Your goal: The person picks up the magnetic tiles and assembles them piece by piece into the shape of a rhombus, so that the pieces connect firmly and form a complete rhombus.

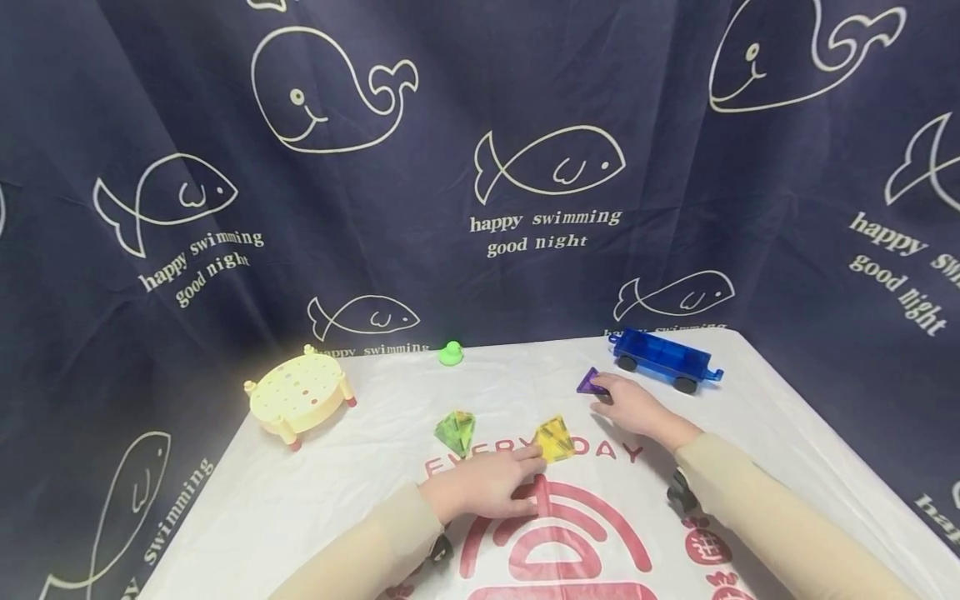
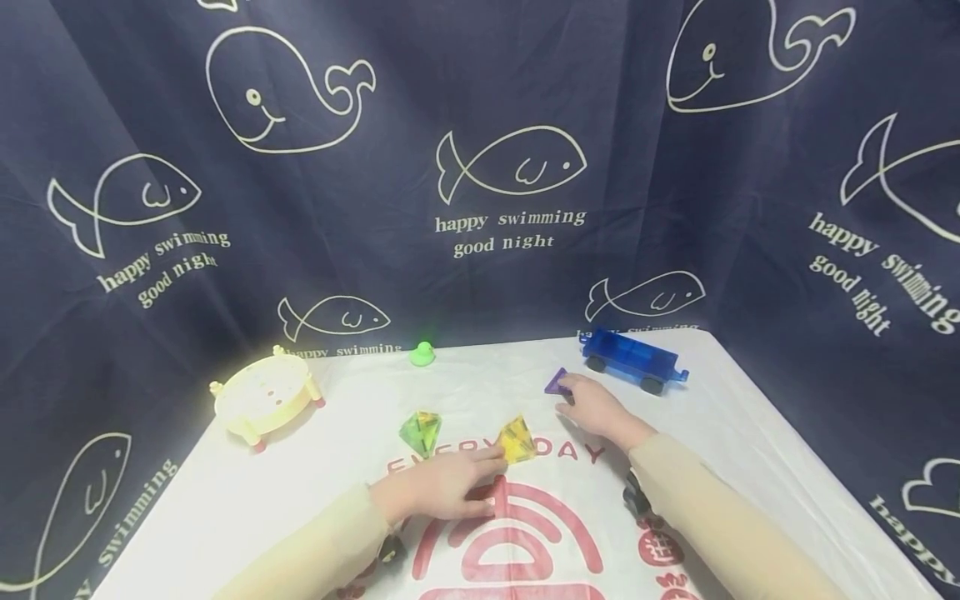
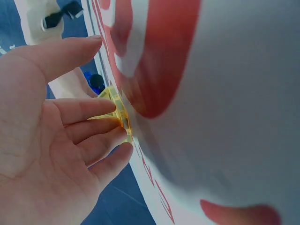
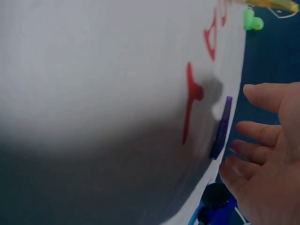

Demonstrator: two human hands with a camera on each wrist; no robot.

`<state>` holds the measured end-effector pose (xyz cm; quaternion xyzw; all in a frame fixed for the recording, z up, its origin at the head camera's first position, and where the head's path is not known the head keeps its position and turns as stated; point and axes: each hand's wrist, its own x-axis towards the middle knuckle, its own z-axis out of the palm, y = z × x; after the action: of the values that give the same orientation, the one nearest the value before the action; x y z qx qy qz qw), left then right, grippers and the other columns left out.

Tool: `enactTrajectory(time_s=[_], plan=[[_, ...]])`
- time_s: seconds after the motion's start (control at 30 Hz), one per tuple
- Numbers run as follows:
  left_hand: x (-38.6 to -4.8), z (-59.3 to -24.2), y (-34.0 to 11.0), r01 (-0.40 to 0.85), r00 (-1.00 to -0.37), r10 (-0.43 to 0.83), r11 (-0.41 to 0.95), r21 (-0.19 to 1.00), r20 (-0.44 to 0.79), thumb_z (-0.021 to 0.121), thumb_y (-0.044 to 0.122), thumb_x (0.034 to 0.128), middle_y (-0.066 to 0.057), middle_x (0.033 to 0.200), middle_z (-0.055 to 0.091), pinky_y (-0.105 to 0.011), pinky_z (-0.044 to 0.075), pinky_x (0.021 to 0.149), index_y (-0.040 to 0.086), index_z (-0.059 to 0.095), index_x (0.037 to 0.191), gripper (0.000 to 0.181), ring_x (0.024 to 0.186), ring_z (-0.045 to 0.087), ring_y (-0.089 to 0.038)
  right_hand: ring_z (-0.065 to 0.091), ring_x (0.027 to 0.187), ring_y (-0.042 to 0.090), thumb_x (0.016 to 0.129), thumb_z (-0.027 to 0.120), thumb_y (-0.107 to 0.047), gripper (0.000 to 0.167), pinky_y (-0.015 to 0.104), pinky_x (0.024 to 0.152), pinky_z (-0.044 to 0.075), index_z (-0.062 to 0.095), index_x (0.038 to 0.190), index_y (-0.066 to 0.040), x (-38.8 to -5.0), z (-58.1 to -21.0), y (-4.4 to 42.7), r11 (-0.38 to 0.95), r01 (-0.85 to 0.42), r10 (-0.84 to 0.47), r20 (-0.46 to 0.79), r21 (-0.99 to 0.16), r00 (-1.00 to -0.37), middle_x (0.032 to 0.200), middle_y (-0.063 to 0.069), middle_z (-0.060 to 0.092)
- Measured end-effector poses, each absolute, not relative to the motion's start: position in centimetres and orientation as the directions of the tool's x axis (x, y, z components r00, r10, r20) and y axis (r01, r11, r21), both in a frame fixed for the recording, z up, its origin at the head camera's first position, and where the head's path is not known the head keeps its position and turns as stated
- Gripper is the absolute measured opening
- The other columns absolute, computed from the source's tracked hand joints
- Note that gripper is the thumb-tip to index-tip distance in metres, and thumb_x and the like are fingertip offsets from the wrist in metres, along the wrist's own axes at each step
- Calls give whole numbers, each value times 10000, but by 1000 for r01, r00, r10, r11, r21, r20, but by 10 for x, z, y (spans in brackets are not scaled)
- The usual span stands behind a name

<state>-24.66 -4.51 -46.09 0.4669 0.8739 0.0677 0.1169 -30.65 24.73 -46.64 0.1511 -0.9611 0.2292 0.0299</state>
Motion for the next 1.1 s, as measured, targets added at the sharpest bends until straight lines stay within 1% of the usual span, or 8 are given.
enactTrajectory(time_s=[0.13, 0.3, 0.43, 0.6, 0.7, 0.83, 1.0, 1.1], plan=[[-239, -459, -45, 819, -502, 853, 522, 238, -143, 655, 448, 969, -82, 1589, 416, -272, 392, 1119, 90, 487, 1510, 669, 1377, 490, -185, 392, 1384, 513, 967, 690, -202, 603, 604, 1134, 333, 482, 1420, 136, -313, -472, 244, 890, -291, -286, 68, -351, -956, 1492, 359, 412], [-236, -458, -44, 869, -443, 889, 458, 188, -118, 664, 431, 970, -75, 1591, 414, -227, 359, 1127, 86, 478, 1517, 672, 1390, 467, -152, 376, 1410, 483, 980, 679, -257, 632, 603, 1134, 336, 465, 1459, 96, -316, -474, 241, 914, -280, -289, 14, -295, -957, 1524, 318, 403], [-239, -458, -43, 869, -451, 882, 468, 161, -135, 687, 424, 953, -78, 1615, 373, -237, 357, 1131, 106, 463, 1534, 699, 1407, 445, -166, 379, 1410, 480, 979, 679, -268, 637, 603, 1133, 338, 466, 1463, 87, -314, -472, 241, 914, -298, -308, 9, -274, -951, 1532, 308, 401], [-241, -458, -43, 864, -453, 876, 478, 160, -166, 687, 431, 953, -95, 1626, 348, -252, 372, 1126, 111, 445, 1547, 718, 1413, 441, -191, 382, 1409, 476, 985, 670, -272, 633, 599, 1136, 336, 465, 1469, 80, -310, -470, 243, 909, -313, -327, -4, -274, -945, 1536, 300, 400], [-241, -460, -40, 850, -473, 865, 498, 170, -169, 673, 438, 966, -95, 1630, 340, -266, 367, 1135, 114, 440, 1551, 709, 1416, 439, -204, 383, 1407, 478, 981, 676, -267, 632, 600, 1132, 341, 469, 1463, 84, -304, -469, 244, 906, -312, -328, -9, -285, -944, 1534, 301, 401], [-243, -463, -34, 819, -527, 835, 548, 167, -158, 654, 467, 977, -87, 1638, 325, -293, 354, 1151, 124, 436, 1555, 707, 1443, 402, -211, 398, 1393, 485, 971, 694, -267, 637, 599, 1119, 359, 481, 1451, 92, -295, -469, 247, 897, -335, -352, -7, -288, -936, 1526, 307, 409], [-246, -466, -25, 781, -596, 792, 610, 130, -136, 645, 479, 981, -78, 1637, 332, -311, 370, 1147, 138, 436, 1557, 701, 1450, 393, -211, 402, 1394, 478, 965, 707, -283, 655, 587, 1114, 371, 480, 1458, 82, -281, -470, 249, 888, -356, -378, -18, -290, -926, 1534, 297, 407], [-248, -466, -21, 768, -618, 775, 631, 109, -132, 636, 483, 984, -76, 1632, 343, -315, 380, 1142, 137, 436, 1557, 698, 1439, 412, -213, 411, 1388, 479, 957, 716, -277, 650, 590, 1105, 381, 490, 1451, 81, -268, -471, 249, 879, -373, -393, -7, -297, -920, 1527, 297, 416]])
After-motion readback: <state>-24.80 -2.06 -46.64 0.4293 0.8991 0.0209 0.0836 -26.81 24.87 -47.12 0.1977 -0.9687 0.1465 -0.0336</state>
